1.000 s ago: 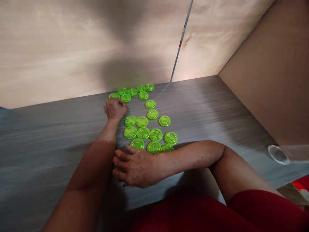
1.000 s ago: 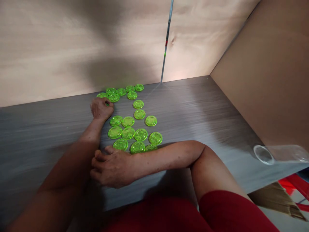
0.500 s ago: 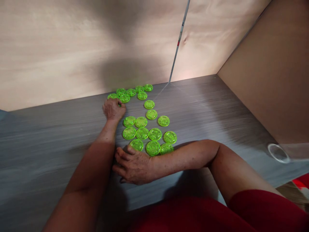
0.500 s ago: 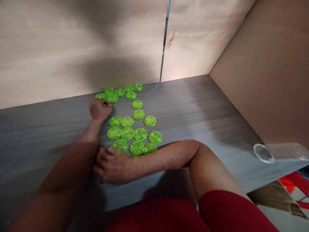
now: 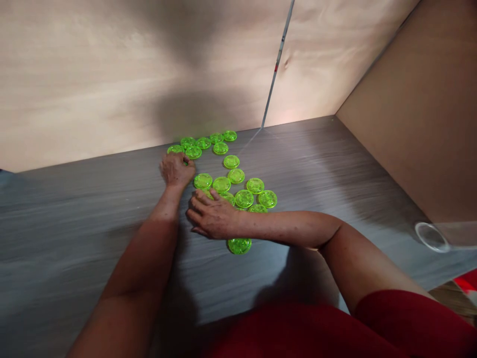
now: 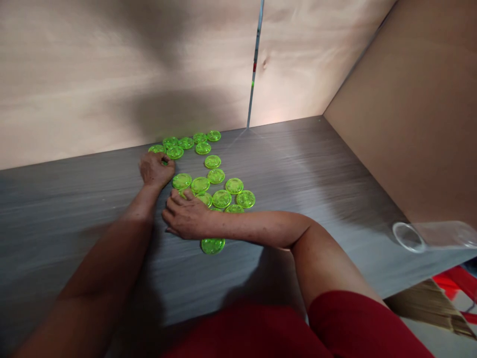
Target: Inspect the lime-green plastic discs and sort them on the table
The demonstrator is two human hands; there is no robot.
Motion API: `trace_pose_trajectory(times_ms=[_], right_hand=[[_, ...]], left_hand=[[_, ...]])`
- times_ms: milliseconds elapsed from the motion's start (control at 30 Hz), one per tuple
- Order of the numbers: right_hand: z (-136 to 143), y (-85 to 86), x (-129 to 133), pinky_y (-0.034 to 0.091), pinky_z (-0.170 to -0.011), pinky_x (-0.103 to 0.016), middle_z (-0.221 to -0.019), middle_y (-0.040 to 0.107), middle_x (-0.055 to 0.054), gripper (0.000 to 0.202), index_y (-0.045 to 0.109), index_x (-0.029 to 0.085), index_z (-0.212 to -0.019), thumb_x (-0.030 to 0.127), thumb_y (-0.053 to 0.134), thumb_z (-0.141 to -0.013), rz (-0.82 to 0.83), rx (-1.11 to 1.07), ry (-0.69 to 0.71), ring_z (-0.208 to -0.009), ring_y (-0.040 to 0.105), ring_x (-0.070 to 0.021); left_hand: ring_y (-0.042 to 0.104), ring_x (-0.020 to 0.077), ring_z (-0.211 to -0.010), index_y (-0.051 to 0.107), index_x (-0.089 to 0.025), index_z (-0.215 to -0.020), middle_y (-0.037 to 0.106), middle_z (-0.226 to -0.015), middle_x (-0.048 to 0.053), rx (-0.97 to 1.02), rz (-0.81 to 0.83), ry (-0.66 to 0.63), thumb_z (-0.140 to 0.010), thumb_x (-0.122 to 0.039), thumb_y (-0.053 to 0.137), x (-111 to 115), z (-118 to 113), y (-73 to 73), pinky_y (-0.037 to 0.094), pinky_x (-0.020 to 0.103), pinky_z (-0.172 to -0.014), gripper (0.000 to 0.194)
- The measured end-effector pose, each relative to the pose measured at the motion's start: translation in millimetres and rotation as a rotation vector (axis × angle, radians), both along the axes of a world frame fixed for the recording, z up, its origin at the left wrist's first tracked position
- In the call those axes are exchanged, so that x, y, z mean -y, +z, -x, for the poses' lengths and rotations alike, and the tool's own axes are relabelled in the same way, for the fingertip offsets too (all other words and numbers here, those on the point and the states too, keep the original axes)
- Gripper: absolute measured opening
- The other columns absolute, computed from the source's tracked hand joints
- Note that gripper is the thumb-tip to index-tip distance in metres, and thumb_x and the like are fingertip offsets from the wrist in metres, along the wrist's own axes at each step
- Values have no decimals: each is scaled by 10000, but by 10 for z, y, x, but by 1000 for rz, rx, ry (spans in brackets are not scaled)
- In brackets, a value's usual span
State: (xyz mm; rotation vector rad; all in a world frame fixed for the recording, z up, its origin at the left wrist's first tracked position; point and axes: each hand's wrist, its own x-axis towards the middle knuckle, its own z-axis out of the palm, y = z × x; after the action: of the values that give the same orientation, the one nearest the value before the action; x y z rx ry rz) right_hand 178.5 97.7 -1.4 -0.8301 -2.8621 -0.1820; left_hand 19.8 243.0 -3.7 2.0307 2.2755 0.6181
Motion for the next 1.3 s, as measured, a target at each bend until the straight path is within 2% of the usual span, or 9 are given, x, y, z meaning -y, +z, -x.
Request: trace_pose_trajectory(times_ms=[233, 400, 533, 800, 933, 1000, 1167, 1300], right_hand=[[-112, 173, -276, 502, -1291, -715, -1620, 670, -259, 419, 726, 132, -1413, 466, 644, -1174, 59, 13, -141, -1639, 532, -469], [-212, 281, -478, 461, -1321, -752, -1752, 566, -267, 482, 715, 131, -1497, 477, 665, -1165, 141, 62, -230, -1685, 473, -498], [-322, 325, -626, 398, -1355, -763, -1814, 498, -252, 535, 678, 152, -1565, 502, 665, -1161, 184, 42, -228, -1727, 406, -490], [-382, 273, -752, 362, -1355, -786, -1919, 351, -235, 616, 598, 197, -1693, 551, 602, -1189, 239, 44, -215, -1770, 329, -493], [-351, 216, -764, 344, -1366, -783, -1968, 241, -203, 700, 463, 261, -1802, 562, 601, -1186, 218, 8, -236, -1807, 244, -488], [-345, 197, -778, 334, -1372, -785, -1972, 233, -196, 732, 417, 280, -1828, 574, 601, -1183, 213, -2, -246, -1809, 241, -487], [-345, 179, -807, 350, -1369, -782, -1935, 325, -221, 677, 532, 239, -1751, 618, 560, -1190, 227, 30, -239, -1773, 329, -497], [-337, 190, -805, 363, -1360, -793, -1930, 325, -235, 659, 561, 222, -1720, 624, 539, -1197, 216, 41, -228, -1755, 369, -502]], left_hand=[[676, 438, -1386, 805, -169, -1047, 794, -1305, 223, 7, -24, 22, -959, -235, 574, -35, 14, -34, 535, 551, -1152, 256], [676, 446, -1366, 789, -178, -997, 794, -1293, 222, 23, -49, 12, -955, -242, 580, -72, 39, -85, 539, 574, -1140, 223], [674, 443, -1361, 788, -182, -996, 793, -1280, 212, 42, -66, 21, -965, -245, 574, -91, 52, -115, 540, 582, -1142, 225], [694, 455, -1366, 799, -161, -1022, 801, -1298, 229, 4, -46, 16, -950, -242, 566, -71, 35, -87, 551, 581, -1141, 257], [700, 454, -1355, 804, -148, -1033, 801, -1288, 239, -4, -40, 18, -964, -241, 553, -70, 33, -77, 555, 583, -1137, 277], [701, 443, -1341, 803, -158, -1022, 802, -1270, 227, 10, -49, 13, -960, -246, 563, -81, 46, -91, 555, 580, -1136, 264], [698, 438, -1320, 798, -187, -996, 809, -1228, 198, 35, -67, 2, -942, -251, 591, -111, 80, -135, 559, 579, -1125, 224], [692, 453, -1332, 797, -181, -1000, 804, -1249, 215, 5, -56, 4, -950, -258, 574, -107, 75, -129, 558, 587, -1115, 241]])
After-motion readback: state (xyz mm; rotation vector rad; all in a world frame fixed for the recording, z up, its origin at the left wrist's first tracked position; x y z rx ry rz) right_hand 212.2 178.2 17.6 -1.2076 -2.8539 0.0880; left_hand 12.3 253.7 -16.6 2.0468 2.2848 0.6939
